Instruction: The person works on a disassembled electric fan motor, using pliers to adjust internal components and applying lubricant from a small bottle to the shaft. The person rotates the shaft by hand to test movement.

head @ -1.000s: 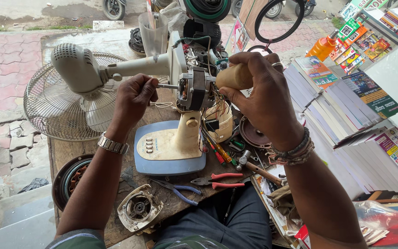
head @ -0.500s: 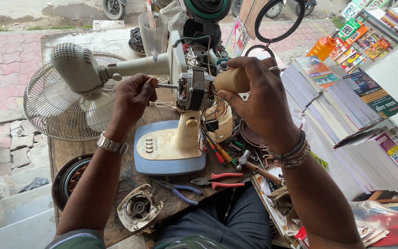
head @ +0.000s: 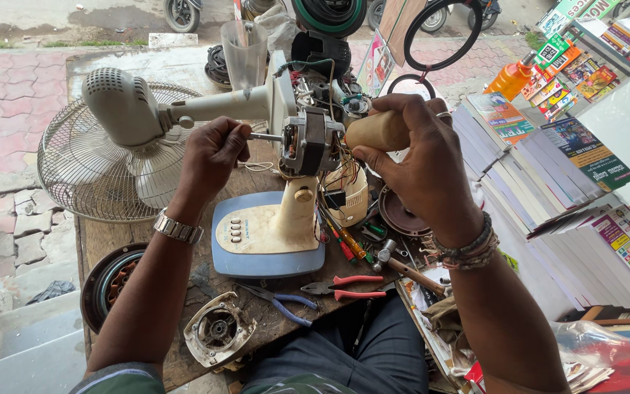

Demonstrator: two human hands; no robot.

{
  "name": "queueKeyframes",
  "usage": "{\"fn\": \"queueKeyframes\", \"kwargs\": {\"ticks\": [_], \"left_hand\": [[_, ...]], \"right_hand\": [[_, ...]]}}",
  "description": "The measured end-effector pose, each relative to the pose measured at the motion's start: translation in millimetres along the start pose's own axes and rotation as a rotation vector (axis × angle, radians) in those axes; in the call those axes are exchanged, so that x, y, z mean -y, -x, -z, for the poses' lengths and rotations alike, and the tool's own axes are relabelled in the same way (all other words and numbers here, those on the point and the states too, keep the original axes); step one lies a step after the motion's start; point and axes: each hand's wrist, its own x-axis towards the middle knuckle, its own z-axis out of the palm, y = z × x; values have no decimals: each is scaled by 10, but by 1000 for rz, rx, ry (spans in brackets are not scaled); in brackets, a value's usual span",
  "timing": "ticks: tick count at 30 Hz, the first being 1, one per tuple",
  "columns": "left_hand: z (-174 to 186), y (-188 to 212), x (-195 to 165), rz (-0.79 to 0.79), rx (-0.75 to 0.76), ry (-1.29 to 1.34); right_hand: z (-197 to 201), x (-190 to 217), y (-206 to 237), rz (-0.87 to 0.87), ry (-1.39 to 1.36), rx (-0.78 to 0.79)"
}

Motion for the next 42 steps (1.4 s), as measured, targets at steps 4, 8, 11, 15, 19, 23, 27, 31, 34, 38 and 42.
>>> {"fn": "queueKeyframes", "kwargs": {"ticks": [4,8,11,15,19,23,27,31,34,38,42], "left_hand": [[3,-10,7,-7,7,22],[1,-19,65,5,-8,2],[-1,-30,129,-9,1,37],[52,-59,203,-33,24,140],[134,-71,261,-9,71,103],[126,-137,296,-81,113,122],[104,-195,319,-143,92,42],[100,-245,367,-103,70,-96],[81,-293,410,61,93,39],[93,-332,395,34,113,206],[144,-285,297,-53,165,225]], "right_hand": [[-27,-54,35,-1,-9,-58],[-85,-246,225,-43,-207,-147],[-122,-514,572,-274,-739,-346],[-362,-886,1409,-554,-1382,-530],[-988,-1033,2358,-1084,-1934,-689],[-1513,-843,3102,-1574,-1805,-647],[-1741,-675,3352,-1707,-1797,-486],[-1725,-644,3280,-1672,-1794,-415],[-1678,-608,3210,-1641,-1794,-380],[-1671,-553,3164,-1640,-1812,-358],[-1678,-539,3166,-1663,-1774,-382]]}}
